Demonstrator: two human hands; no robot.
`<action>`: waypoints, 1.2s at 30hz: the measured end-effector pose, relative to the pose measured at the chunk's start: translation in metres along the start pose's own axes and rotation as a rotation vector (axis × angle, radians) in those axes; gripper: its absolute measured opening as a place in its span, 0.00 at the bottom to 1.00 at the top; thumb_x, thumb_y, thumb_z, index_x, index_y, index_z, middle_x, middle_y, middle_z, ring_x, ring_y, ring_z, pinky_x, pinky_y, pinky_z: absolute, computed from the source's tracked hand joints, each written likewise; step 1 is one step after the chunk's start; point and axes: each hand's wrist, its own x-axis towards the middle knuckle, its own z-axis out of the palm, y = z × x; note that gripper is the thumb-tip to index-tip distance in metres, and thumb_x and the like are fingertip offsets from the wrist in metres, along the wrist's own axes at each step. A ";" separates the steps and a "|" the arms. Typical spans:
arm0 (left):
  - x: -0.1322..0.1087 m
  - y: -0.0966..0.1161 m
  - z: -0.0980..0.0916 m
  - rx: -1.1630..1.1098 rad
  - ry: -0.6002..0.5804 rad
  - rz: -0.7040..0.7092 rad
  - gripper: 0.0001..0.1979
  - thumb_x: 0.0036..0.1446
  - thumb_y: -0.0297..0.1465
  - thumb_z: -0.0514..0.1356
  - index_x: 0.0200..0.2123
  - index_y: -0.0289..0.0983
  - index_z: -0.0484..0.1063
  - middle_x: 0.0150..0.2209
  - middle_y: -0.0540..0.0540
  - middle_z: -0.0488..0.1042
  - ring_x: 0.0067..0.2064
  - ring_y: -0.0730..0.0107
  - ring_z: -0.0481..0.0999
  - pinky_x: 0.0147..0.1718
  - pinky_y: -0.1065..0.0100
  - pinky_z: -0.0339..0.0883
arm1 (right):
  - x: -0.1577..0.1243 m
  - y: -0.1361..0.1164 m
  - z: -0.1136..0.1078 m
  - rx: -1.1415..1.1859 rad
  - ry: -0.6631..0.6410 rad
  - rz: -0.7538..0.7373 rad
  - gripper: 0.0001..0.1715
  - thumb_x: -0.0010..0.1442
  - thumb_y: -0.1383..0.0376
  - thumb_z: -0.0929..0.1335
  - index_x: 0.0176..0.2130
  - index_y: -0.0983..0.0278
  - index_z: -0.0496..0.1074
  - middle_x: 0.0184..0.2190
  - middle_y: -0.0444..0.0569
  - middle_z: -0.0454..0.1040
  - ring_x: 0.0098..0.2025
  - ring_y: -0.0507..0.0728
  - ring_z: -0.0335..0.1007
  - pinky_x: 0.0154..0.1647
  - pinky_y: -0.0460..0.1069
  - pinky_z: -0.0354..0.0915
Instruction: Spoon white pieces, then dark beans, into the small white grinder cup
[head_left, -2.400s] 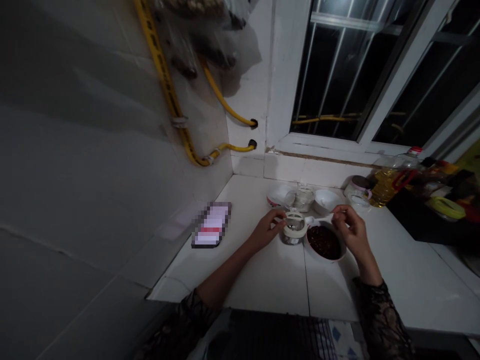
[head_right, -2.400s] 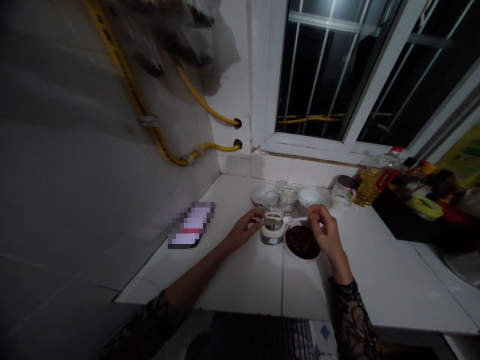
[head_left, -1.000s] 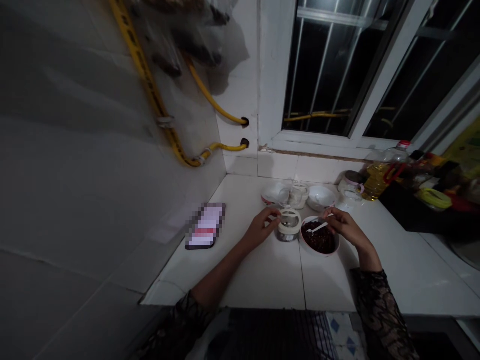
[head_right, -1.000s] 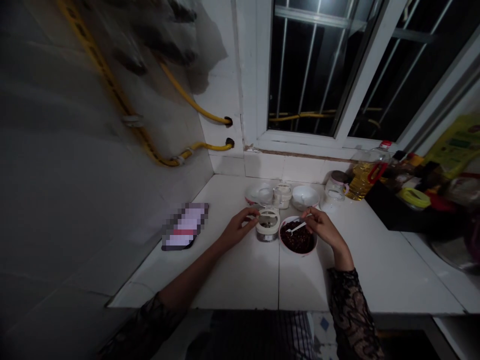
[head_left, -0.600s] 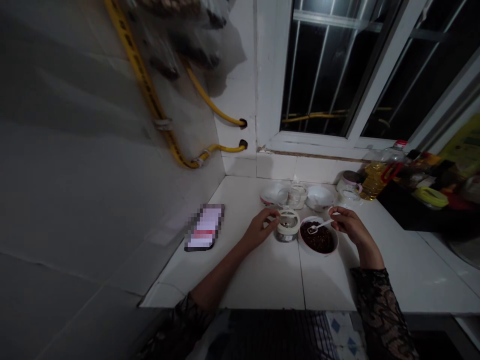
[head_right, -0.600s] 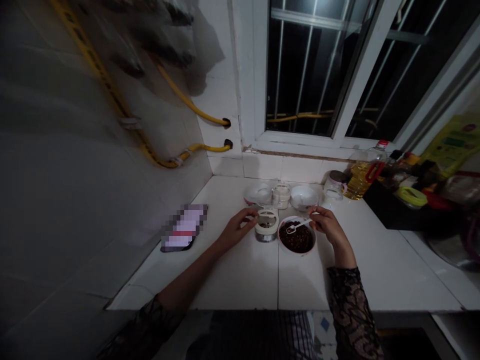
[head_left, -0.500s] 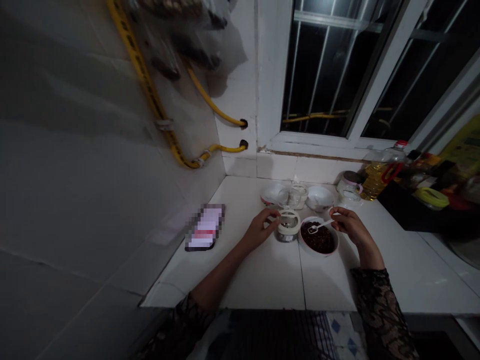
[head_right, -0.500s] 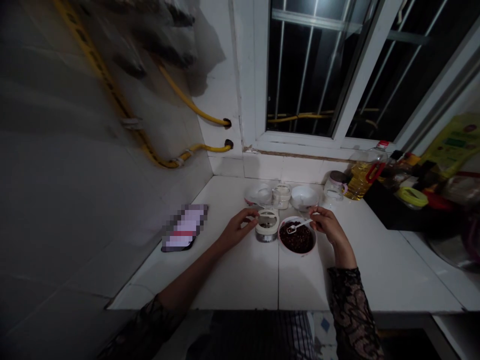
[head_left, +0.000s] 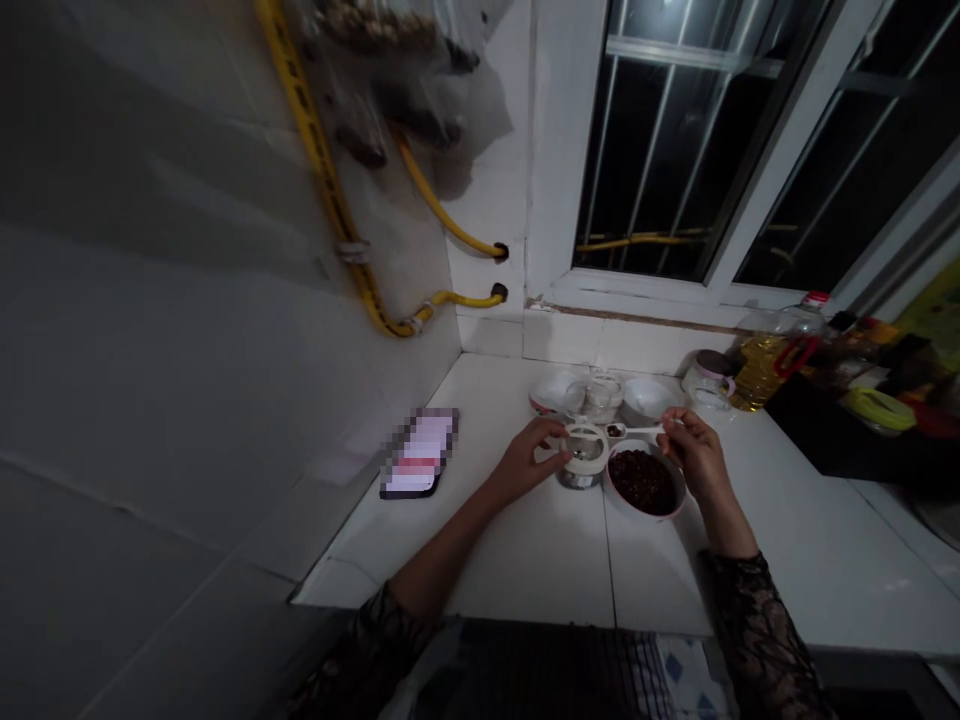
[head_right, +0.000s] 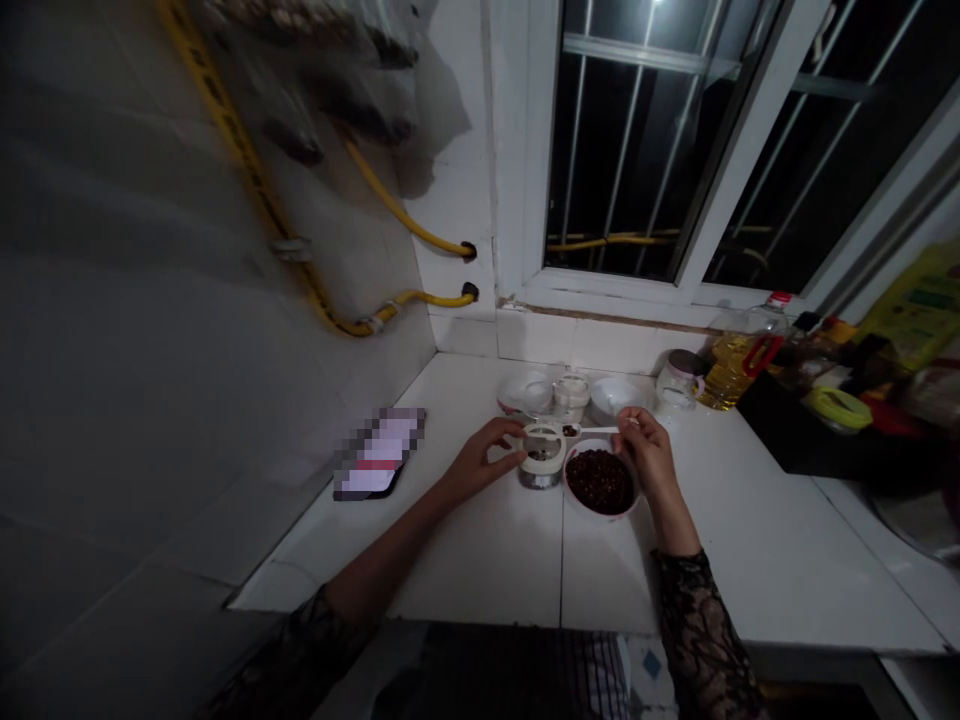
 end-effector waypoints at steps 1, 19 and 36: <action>0.000 0.000 -0.001 0.006 -0.002 0.011 0.13 0.57 0.41 0.62 0.42 0.39 0.72 0.48 0.41 0.73 0.49 0.61 0.73 0.41 0.65 0.70 | -0.004 -0.001 0.007 -0.037 -0.002 -0.067 0.17 0.54 0.51 0.68 0.37 0.59 0.63 0.15 0.37 0.64 0.15 0.49 0.52 0.16 0.44 0.46; -0.004 -0.003 -0.003 0.124 -0.024 0.122 0.11 0.58 0.38 0.63 0.43 0.40 0.75 0.50 0.40 0.71 0.51 0.60 0.73 0.48 0.61 0.71 | -0.007 -0.006 -0.032 -0.350 0.048 -0.226 0.18 0.56 0.50 0.69 0.32 0.62 0.72 0.20 0.44 0.72 0.21 0.52 0.61 0.24 0.48 0.60; -0.005 -0.006 -0.002 0.190 0.002 0.219 0.10 0.59 0.36 0.63 0.44 0.40 0.72 0.49 0.41 0.71 0.51 0.61 0.74 0.46 0.61 0.73 | -0.003 0.007 -0.019 -0.478 -0.166 -0.086 0.22 0.56 0.46 0.66 0.31 0.62 0.71 0.18 0.44 0.72 0.23 0.54 0.63 0.26 0.48 0.57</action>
